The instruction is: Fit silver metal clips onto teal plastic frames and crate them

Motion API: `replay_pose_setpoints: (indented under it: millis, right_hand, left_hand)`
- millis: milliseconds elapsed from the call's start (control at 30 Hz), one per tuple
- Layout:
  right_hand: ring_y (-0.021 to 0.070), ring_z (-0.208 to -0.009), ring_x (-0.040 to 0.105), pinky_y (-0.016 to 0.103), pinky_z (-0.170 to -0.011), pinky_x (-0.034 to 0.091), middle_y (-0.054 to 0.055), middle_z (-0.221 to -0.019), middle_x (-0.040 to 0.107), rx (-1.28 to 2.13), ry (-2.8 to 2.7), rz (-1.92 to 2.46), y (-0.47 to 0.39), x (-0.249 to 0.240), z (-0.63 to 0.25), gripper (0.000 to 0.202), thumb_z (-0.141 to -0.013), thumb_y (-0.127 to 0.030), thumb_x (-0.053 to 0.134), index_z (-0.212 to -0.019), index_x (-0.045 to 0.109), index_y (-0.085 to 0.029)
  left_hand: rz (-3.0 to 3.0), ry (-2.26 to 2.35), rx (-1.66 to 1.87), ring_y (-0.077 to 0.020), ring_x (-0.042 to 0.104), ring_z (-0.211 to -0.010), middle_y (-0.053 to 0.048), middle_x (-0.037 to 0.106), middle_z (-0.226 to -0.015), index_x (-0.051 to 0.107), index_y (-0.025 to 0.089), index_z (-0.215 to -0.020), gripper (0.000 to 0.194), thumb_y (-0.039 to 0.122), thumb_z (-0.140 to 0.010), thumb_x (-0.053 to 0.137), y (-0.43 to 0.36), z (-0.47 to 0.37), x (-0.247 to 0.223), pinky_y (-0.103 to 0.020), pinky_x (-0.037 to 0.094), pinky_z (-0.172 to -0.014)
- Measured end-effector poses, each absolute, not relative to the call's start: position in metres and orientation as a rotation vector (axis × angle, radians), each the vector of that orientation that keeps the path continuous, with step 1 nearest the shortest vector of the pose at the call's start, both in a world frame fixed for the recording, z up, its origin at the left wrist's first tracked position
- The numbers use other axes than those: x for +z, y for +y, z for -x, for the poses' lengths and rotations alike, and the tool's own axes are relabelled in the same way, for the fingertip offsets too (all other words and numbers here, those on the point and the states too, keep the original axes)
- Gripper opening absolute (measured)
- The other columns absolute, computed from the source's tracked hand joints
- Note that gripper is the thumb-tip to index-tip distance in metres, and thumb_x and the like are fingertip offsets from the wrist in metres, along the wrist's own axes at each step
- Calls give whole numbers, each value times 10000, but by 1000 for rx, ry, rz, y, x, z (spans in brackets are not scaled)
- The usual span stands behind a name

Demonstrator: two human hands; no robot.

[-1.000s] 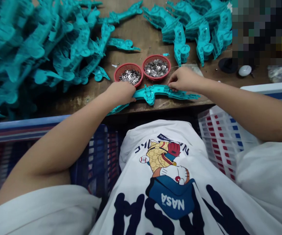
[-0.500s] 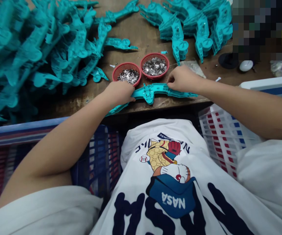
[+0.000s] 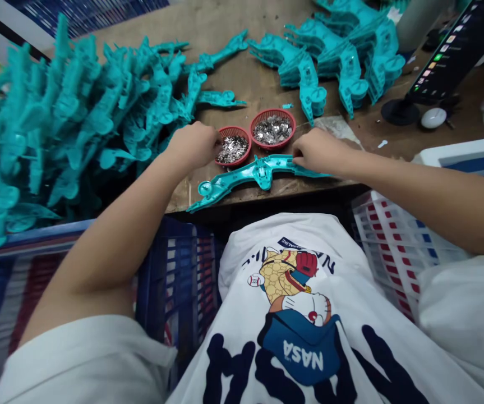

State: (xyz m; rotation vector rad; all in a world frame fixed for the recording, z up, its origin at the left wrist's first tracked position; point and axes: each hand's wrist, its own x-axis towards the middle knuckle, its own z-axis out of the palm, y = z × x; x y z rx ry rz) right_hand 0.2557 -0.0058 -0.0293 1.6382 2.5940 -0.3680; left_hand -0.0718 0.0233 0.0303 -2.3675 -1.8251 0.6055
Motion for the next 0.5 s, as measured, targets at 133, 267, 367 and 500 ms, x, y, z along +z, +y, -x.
replay_pose_setpoints:
  millis: [133,267,367,500]
  right_hand:
    - [445,-1240,897,494,-1061,663,231,-1248,947,-320,2540,-1606,-14,-19,-249,372,-1168,-178,703,-1386,1004,-158]
    - [424,-1195,905,464,-1010,639,225,-1224,944,-337,2512,-1551,-16,-14,-247,363,-1194,-205,696,-1366,1013,-167]
    - [403,-1154,898,446,-972,620,210,-1192,944,-341,2528,-1524,-13,-17,-250,336,-1200,-230,718,-1345,1018,-181]
    - [378,-1127,877,439,-969,626,184,-1178,942,-331,2659,-1542,-3,-26,-260,324,-1227,-360,762,-1344,1022,-207]
  left_hand:
    - [2344,-1857,757,-457,830,-1462,-247,861,-1578,884,161,-1671,561,328,-1232,577,51,59,20,-520,683,-1155]
    - [2445,-1925,798,-452,814,-1506,-207,878,-1581,888,243,-1678,569,450,-1197,665,70,58,-10,-487,683,-1188]
    - [2457,-1923,800,-419,812,-1493,-167,898,-1564,931,277,-1590,513,470,-1187,679,77,65,-27,-453,684,-1190]
    - [2528,-1899,672,-389,834,-1402,-155,925,-1457,955,284,-1529,472,386,-1159,681,85,74,-41,-449,684,-1155]
